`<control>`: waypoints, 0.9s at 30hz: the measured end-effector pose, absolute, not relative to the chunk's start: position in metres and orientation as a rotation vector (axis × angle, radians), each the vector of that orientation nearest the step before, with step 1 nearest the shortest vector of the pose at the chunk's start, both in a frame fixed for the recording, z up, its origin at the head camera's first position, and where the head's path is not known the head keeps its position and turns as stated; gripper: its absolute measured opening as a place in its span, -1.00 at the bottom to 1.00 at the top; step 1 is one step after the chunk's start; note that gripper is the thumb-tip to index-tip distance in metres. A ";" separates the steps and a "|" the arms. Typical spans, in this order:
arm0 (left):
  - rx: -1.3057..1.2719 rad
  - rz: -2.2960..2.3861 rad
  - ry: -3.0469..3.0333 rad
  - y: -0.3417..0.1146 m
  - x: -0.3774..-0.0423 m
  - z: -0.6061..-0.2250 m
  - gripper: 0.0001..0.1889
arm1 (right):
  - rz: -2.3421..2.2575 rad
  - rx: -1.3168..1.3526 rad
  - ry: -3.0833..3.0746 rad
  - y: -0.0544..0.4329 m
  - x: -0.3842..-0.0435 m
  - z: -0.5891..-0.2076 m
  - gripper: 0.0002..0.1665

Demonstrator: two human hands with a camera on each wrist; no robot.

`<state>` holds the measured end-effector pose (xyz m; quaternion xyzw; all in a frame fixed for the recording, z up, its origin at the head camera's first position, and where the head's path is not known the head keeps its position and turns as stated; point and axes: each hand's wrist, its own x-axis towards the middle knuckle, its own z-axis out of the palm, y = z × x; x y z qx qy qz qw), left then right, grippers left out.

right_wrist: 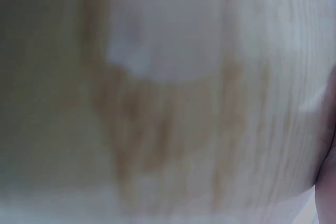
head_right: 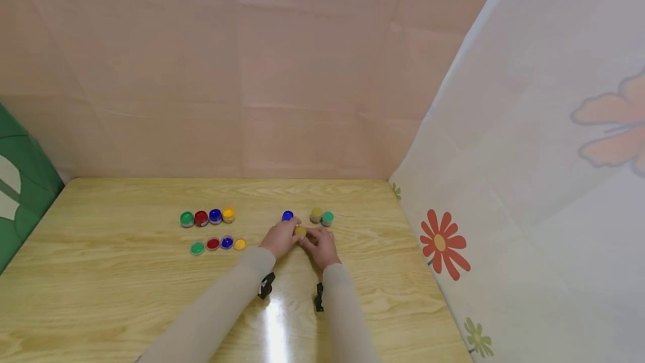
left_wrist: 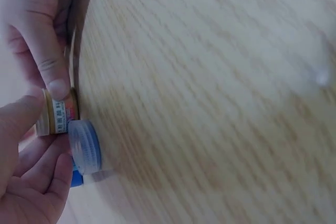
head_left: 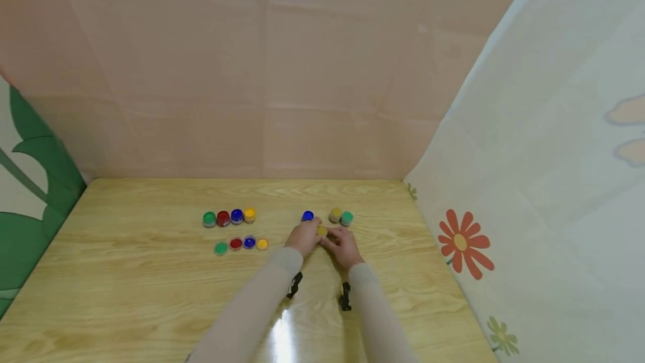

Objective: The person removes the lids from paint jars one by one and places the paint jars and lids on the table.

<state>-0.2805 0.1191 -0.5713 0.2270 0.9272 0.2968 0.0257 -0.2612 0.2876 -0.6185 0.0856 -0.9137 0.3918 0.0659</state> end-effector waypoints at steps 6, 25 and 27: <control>0.813 0.884 2.824 0.115 -0.284 -0.573 -0.59 | 1.209 0.249 -2.755 0.287 -0.262 -0.620 -0.61; 0.711 0.906 2.841 0.119 -0.285 -0.582 -0.54 | 1.211 0.289 -2.706 0.289 -0.264 -0.623 -0.63; 0.762 0.894 2.830 0.119 -0.286 -0.581 -0.55 | 1.210 0.297 -2.696 0.289 -0.265 -0.623 -0.63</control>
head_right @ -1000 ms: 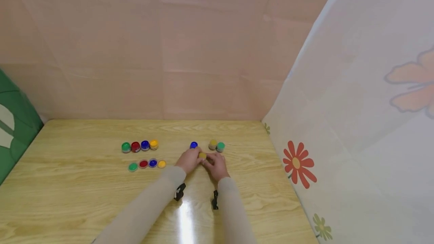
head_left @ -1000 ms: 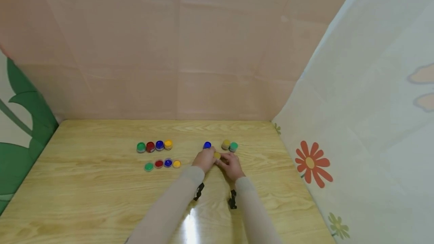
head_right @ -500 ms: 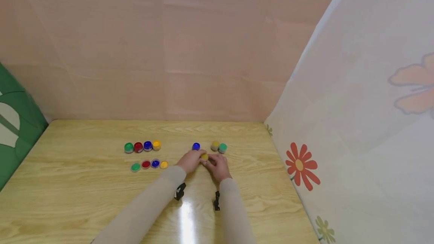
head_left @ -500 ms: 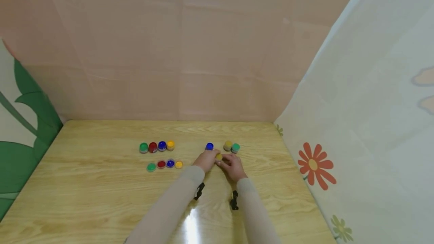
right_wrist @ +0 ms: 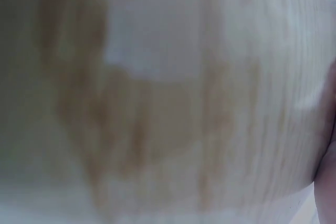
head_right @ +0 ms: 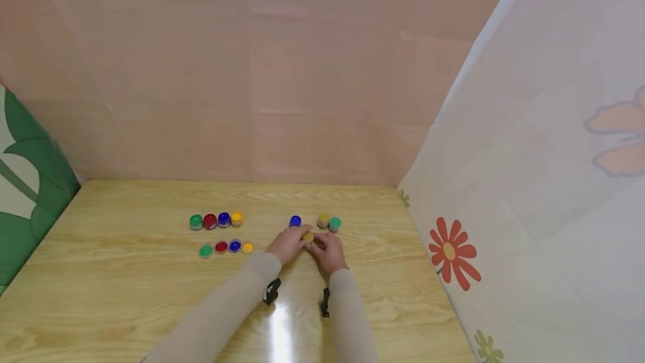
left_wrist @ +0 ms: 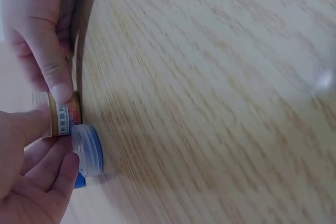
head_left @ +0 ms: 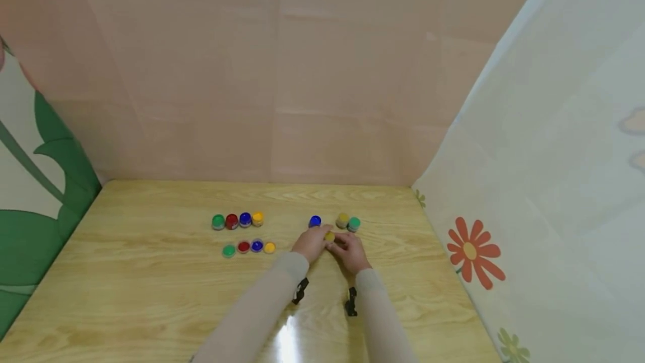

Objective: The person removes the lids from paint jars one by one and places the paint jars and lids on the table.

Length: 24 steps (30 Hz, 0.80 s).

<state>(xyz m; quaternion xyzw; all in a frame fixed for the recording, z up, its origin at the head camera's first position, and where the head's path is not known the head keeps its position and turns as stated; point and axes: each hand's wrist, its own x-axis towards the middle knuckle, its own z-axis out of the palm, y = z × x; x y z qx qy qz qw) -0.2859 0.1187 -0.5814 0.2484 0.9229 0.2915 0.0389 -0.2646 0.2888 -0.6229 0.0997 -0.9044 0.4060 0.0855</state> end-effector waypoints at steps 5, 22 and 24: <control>0.835 0.839 2.814 0.116 -0.284 -0.576 -0.60 | 1.228 0.280 -2.714 0.289 -0.263 -0.623 -0.63; 0.721 0.847 2.860 0.118 -0.281 -0.572 -0.62 | 1.218 0.299 -2.702 0.290 -0.263 -0.623 -0.66; 0.706 0.873 2.876 0.118 -0.280 -0.573 -0.68 | 1.224 0.292 -2.700 0.290 -0.263 -0.622 -0.66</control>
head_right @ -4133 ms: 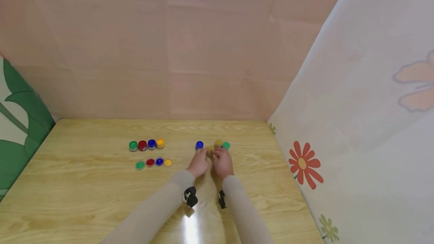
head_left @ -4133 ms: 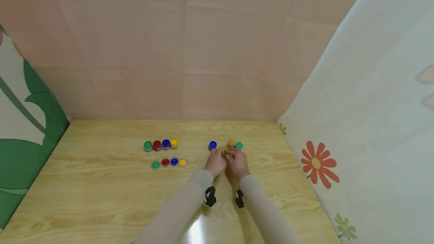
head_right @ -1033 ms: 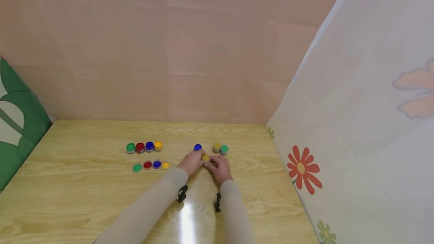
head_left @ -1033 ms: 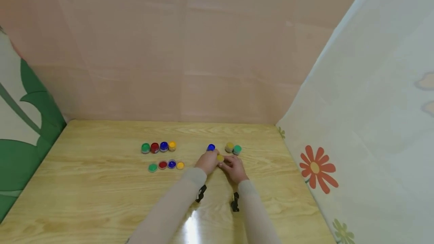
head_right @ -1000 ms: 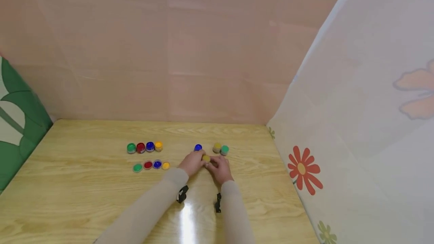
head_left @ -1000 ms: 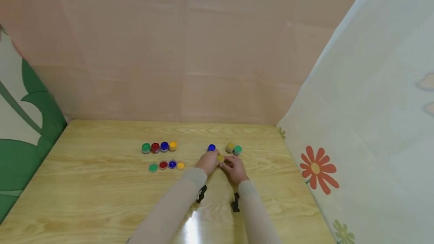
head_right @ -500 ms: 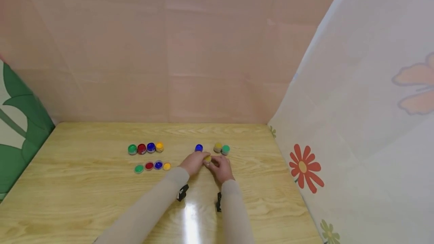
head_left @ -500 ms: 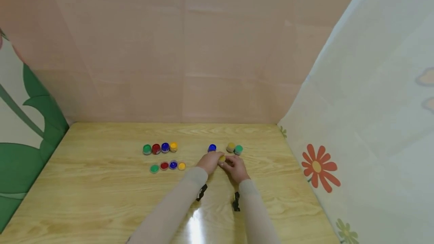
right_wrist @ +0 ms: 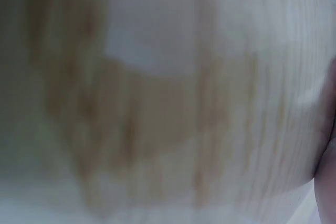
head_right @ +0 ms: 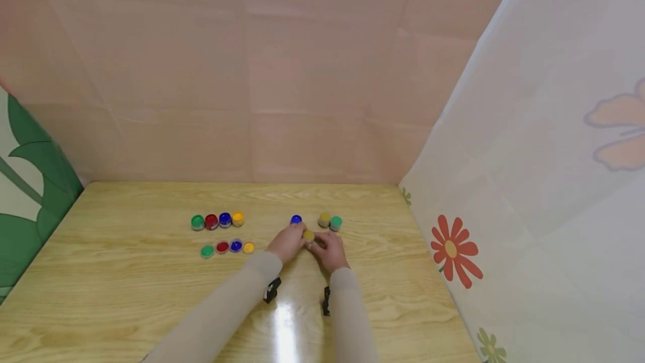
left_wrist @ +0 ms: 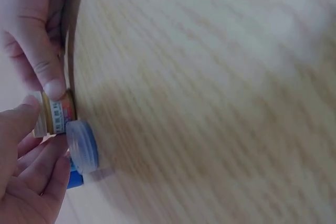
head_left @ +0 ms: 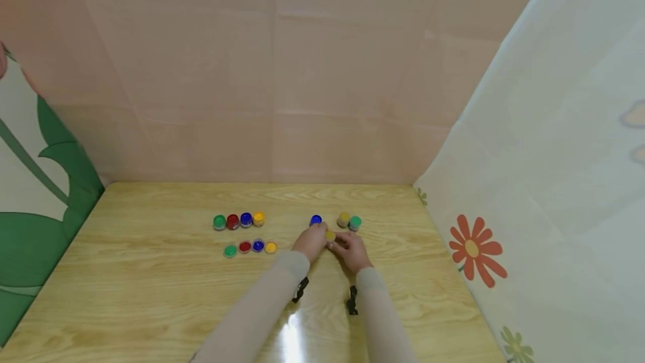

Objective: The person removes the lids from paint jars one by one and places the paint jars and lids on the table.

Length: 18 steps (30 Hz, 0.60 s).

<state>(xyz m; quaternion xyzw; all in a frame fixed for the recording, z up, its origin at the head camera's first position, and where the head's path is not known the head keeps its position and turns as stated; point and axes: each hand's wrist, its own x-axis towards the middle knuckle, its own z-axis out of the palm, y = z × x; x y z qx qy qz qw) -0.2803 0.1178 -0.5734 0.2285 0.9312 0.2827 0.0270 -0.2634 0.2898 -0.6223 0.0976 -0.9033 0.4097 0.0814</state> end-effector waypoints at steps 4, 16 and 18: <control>0.715 0.918 2.923 0.118 -0.279 -0.579 -0.77 | 1.225 0.273 -2.706 0.289 -0.265 -0.624 -0.66; 0.868 0.935 2.846 0.114 -0.282 -0.580 -0.58 | 1.234 0.288 -2.696 0.291 -0.266 -0.627 -0.66; 0.866 0.944 2.845 0.114 -0.282 -0.580 -0.60 | 1.237 0.291 -2.699 0.291 -0.266 -0.627 -0.66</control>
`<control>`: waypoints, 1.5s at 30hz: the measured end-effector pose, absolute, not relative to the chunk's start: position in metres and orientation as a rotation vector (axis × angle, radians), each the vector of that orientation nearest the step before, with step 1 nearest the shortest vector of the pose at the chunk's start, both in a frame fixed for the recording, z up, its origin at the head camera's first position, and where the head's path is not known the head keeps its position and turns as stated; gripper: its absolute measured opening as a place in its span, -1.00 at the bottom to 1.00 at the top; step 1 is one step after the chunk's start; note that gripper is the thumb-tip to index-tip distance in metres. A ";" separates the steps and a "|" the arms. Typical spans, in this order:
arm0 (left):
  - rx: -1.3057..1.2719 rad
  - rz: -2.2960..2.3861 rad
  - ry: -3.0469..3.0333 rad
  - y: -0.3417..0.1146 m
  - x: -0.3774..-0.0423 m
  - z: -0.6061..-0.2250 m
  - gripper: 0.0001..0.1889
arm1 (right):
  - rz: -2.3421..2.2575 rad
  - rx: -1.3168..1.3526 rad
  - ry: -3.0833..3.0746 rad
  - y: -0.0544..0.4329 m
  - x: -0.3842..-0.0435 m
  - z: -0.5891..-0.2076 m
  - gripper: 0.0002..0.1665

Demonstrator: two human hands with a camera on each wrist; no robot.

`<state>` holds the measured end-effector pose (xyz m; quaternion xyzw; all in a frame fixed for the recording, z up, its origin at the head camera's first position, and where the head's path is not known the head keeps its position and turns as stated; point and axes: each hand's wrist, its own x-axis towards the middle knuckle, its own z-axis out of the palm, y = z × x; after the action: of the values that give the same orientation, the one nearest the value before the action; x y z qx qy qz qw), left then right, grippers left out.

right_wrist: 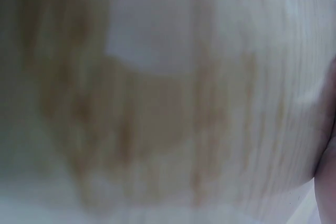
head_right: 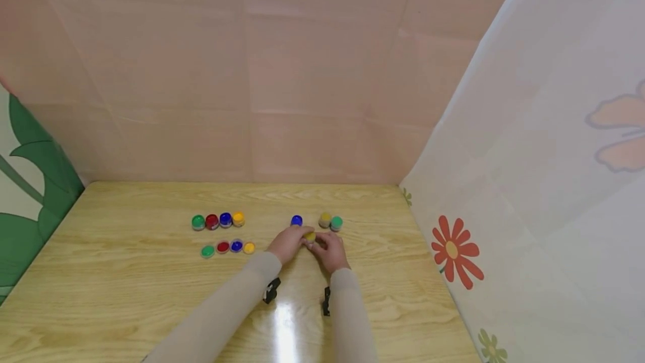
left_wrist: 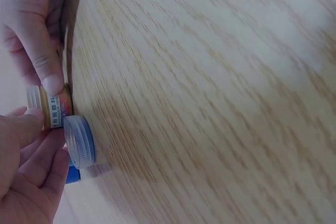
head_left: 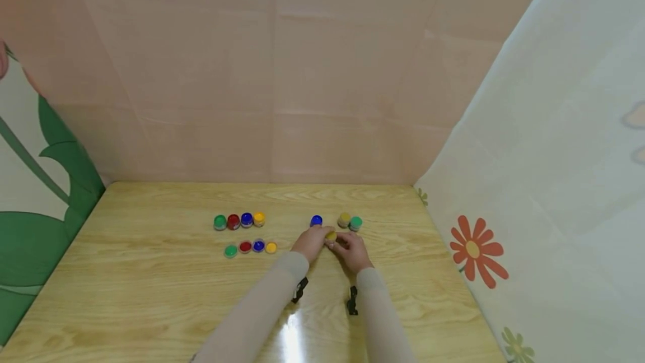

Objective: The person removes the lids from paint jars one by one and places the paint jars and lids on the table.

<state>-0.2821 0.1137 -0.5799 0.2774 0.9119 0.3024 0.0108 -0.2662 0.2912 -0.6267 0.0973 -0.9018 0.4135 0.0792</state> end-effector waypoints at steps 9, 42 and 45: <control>0.742 0.909 2.860 0.118 -0.282 -0.580 -0.65 | 1.289 0.254 -2.712 0.293 -0.268 -0.627 -0.64; 0.846 1.007 2.820 0.116 -0.287 -0.579 -0.67 | 1.261 0.274 -2.701 0.291 -0.265 -0.622 -0.65; 0.813 1.032 2.809 0.117 -0.287 -0.578 -0.66 | 1.251 0.283 -2.699 0.291 -0.265 -0.623 -0.65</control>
<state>-0.2865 0.1170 -0.5783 0.2621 0.9056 0.3327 0.0202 -0.2651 0.2911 -0.6230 0.0943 -0.9006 0.4173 0.0766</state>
